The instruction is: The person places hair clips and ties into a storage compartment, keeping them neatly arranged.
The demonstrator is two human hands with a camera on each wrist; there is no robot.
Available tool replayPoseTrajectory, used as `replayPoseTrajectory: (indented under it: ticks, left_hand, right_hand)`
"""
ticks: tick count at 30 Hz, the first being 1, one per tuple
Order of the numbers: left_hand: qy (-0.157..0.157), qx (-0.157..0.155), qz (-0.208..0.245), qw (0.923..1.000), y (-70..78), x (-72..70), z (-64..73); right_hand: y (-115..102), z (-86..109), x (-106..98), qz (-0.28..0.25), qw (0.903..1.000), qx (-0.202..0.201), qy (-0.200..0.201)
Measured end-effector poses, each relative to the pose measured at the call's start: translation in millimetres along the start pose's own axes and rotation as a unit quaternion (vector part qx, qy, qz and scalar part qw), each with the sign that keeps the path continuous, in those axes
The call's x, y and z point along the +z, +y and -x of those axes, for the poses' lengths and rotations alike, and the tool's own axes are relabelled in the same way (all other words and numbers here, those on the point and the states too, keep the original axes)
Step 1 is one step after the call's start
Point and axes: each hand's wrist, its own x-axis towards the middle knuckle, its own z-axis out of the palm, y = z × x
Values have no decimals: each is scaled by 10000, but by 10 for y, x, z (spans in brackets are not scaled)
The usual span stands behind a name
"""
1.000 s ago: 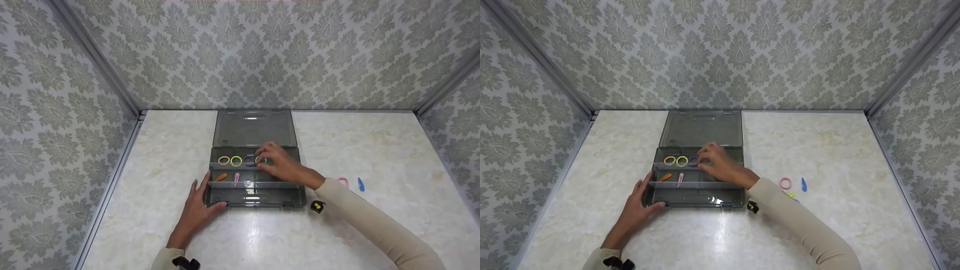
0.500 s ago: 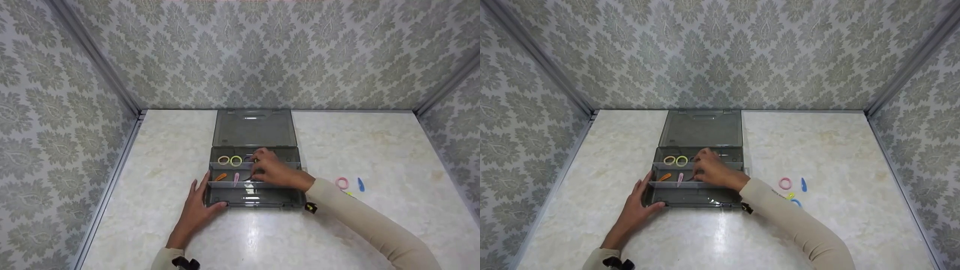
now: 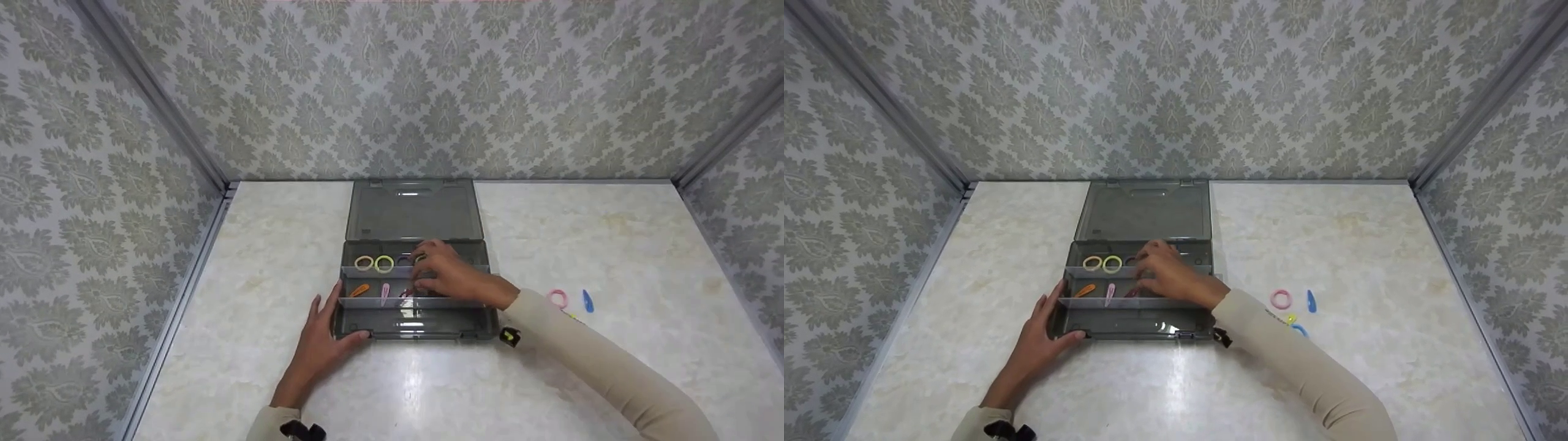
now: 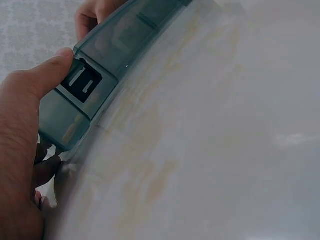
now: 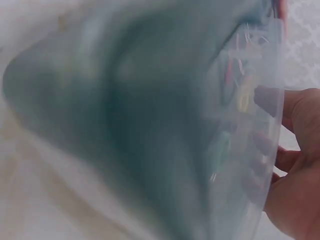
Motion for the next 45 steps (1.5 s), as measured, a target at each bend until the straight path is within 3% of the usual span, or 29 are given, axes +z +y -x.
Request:
replayPoseTrajectory:
  ticks: [13, 24, 30, 37, 45]
  left_hand:
    - [14, -12, 0, 10000, 13, 2, -10]
    - [14, -52, 3, 10000, 16, 10, -10]
    - [4, -105, 38, 9999, 22, 7, 8]
    - [-7, -63, 32, 10000, 17, 12, 5]
    - [11, -83, 57, 9999, 16, 15, -3]
  right_hand:
    - [217, 398, -227, -643, 9965, 411, 343]
    - [410, 757, -394, -867, 9895, 536, 1029]
    - [537, 966, -463, -878, 9826, 566, 1536]
    - [652, 1300, -509, -1168, 9656, 1235, 1970]
    - [774, 1660, -518, -1149, 9521, 1275, 2531]
